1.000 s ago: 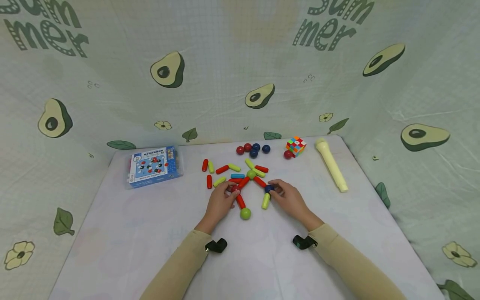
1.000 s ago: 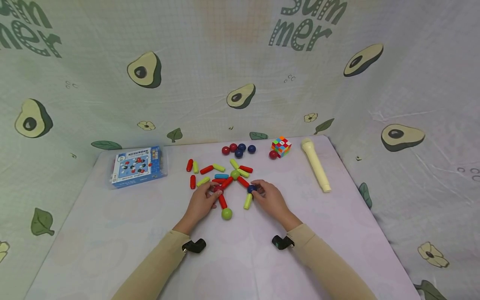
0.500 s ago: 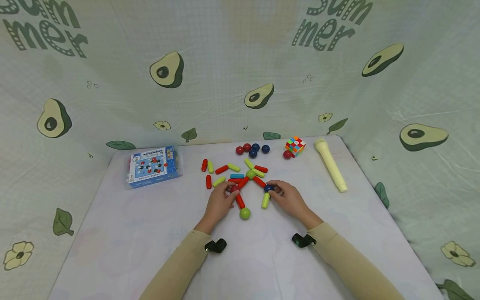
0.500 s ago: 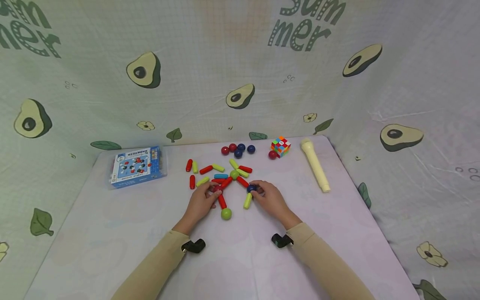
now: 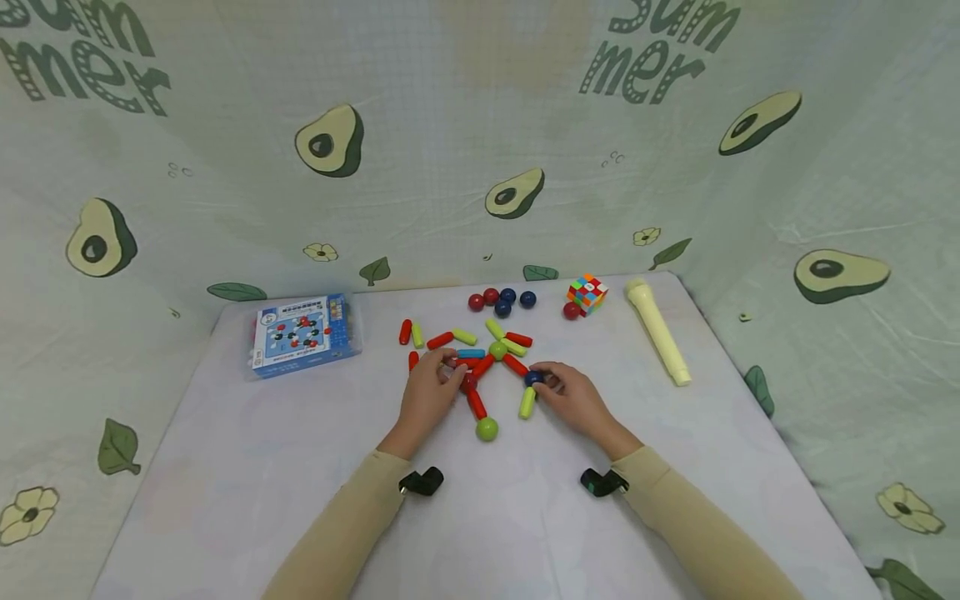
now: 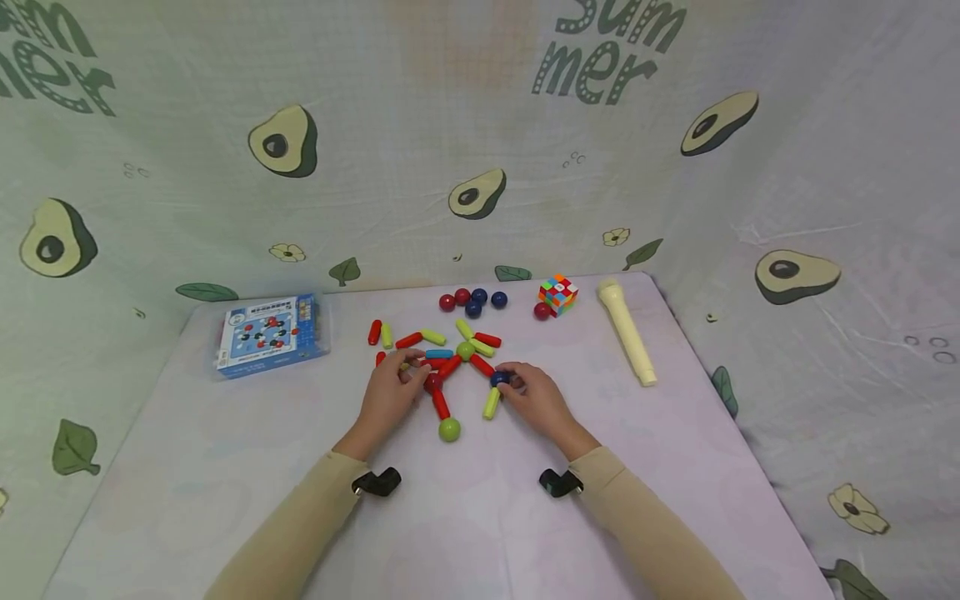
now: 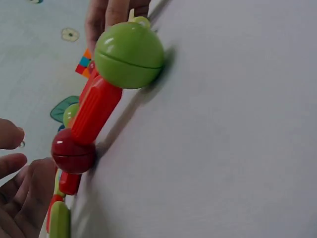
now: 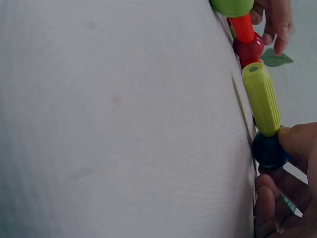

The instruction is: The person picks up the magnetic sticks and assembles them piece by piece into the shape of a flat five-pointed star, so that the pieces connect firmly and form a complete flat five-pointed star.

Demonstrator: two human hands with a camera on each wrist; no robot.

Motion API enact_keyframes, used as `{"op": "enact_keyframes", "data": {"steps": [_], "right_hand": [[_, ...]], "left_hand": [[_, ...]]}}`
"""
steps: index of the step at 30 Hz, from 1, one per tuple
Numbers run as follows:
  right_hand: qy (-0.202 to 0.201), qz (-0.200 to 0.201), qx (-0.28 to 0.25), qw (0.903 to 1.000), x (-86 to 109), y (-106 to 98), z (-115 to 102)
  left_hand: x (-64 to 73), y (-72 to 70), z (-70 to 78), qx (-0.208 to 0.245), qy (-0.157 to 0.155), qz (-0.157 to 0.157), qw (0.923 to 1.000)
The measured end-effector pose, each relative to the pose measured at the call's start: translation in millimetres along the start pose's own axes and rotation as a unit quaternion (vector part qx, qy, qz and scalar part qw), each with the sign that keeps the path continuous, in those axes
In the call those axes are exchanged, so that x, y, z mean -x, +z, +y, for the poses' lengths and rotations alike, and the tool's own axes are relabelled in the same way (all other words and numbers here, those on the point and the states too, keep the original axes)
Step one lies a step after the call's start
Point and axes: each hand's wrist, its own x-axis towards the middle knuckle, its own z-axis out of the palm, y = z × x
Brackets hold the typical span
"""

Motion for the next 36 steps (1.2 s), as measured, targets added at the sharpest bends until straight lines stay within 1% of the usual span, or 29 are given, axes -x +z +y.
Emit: {"op": "enact_keyframes", "data": {"steps": [3, 6, 12, 14, 19, 21, 26, 28, 33, 36], "right_hand": [[0.001, 0.003, 0.0, 1.0, -0.5, 0.2, 0.3], [0.003, 0.003, -0.002, 1.0, -1.6, 1.1, 1.0], [0.019, -0.005, -0.01, 0.9998, -3.2, 2.9, 4.0], [0.017, -0.006, -0.007, 0.9998, -3.6, 3.0, 4.5], [0.007, -0.005, -0.001, 1.0, -3.8, 1.7, 4.3], [0.006, -0.004, 0.001, 1.0, -3.8, 0.9, 4.3], [0.004, -0.001, 0.001, 1.0, -4.6, 0.3, 5.4], [0.003, -0.004, -0.003, 1.0, -5.0, 0.9, 5.7], [-0.001, -0.008, -0.006, 0.9999, -5.1, 1.6, 6.4], [-0.005, -0.002, 0.0, 1.0, -4.7, 0.9, 6.9]], "left_hand": [[-15.8, -5.2, 5.3, -0.016, 0.016, 0.017, 0.9996], [-32.7, -7.9, 9.4, -0.033, 0.019, 0.022, 0.999], [-67.6, -2.4, 12.9, -0.094, 0.017, 0.014, 0.9954], [-77.5, -0.5, 14.9, -0.108, 0.015, 0.01, 0.994], [-95.7, 5.7, 17.6, -0.135, 0.001, -0.007, 0.9908], [-101.3, 8.6, 18.0, -0.14, -0.003, -0.009, 0.9901], [-113.8, 14.6, 16.9, -0.132, -0.012, -0.001, 0.9911], [-117.9, 16.0, 15.6, -0.126, -0.021, -0.003, 0.9918], [-127.3, 19.5, 17.1, -0.1, -0.053, -0.024, 0.9933], [-133.5, 22.6, 19.7, -0.085, -0.058, -0.039, 0.9939]]}}
